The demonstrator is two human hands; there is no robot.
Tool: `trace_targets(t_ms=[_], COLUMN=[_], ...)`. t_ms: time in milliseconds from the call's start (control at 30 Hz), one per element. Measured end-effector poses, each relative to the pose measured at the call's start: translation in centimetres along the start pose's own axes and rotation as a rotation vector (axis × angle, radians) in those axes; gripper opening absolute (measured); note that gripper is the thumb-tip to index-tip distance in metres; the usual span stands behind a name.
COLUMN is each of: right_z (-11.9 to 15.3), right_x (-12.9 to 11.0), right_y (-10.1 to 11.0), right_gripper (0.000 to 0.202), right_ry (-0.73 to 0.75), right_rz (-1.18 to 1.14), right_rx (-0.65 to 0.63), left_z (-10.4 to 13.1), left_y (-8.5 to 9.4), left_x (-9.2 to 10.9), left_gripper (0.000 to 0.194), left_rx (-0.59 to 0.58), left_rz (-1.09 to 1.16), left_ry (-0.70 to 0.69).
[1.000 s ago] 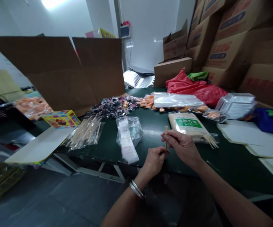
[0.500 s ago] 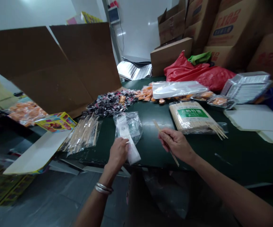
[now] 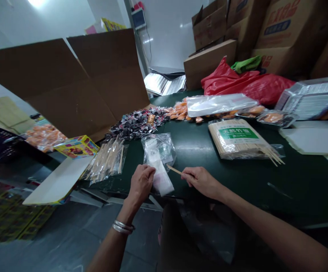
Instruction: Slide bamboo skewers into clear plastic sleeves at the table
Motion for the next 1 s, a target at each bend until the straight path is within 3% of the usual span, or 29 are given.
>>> trace_targets(t_ms=[167, 267, 333, 433, 500, 600, 800, 900, 1000], right_z=[-0.5, -1.2, -1.6, -2.1, -2.3, -2.4, -0.9, 0.9, 1.7], right_x=[-0.7, -1.3, -1.5, -1.7, -1.7, -1.8, -3.7, -5.4, -5.8], right_y=[-1.2, -2.1, -2.7, -3.2, -3.2, -3.0, -2.1, -2.2, -2.7], right_gripper=[0.029, 0.031, 0.032, 0.034, 0.033, 0.032, 0.03, 0.029, 0.028], right_ry=[0.085, 0.161, 0.211, 0.24, 0.247, 0.264, 0.274, 0.314, 0.326], right_rz=[0.186, 0.42, 0.584, 0.743, 0.772, 0.774, 0.711, 0.569, 0.59], right_rx=[-0.044, -0.076, -0.119, -0.195, -0.215, -0.239, -0.22, -0.352, -0.476], left_z=[2.5, 4.0, 5.2, 8.0, 9.9, 11.6, 10.9, 10.5, 10.3], left_y=[2.0, 3.0, 3.5, 3.0, 1.8, 0.0, -1.0, -0.8, -0.5], left_x=[1.5, 1.4, 0.6, -0.8, -0.6, 0.8, 2.7, 2.8, 2.9], left_gripper=[0.023, 0.016, 0.017, 0.027, 0.04, 0.048, 0.032, 0.03, 0.032], left_rx=[-0.171, -0.182, -0.073, 0.041, -0.018, -0.12, -0.109, -0.099, -0.091], left_rz=[0.076, 0.19, 0.3, 0.515, 0.702, 0.948, 1.302, 1.376, 1.406], left_ry=[-0.052, 0.03, 0.214, 0.66, 0.916, 1.15, 1.219, 1.254, 1.231])
Point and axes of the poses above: each hand's wrist, its own z-axis away from the middle knuckle, its own y-axis out of the back of the hand, x = y × z, the point moved 3 cm from there along -z, towards the middle knuckle, and after that the axes turned 9 degrees about x, right-handed, at the moved point
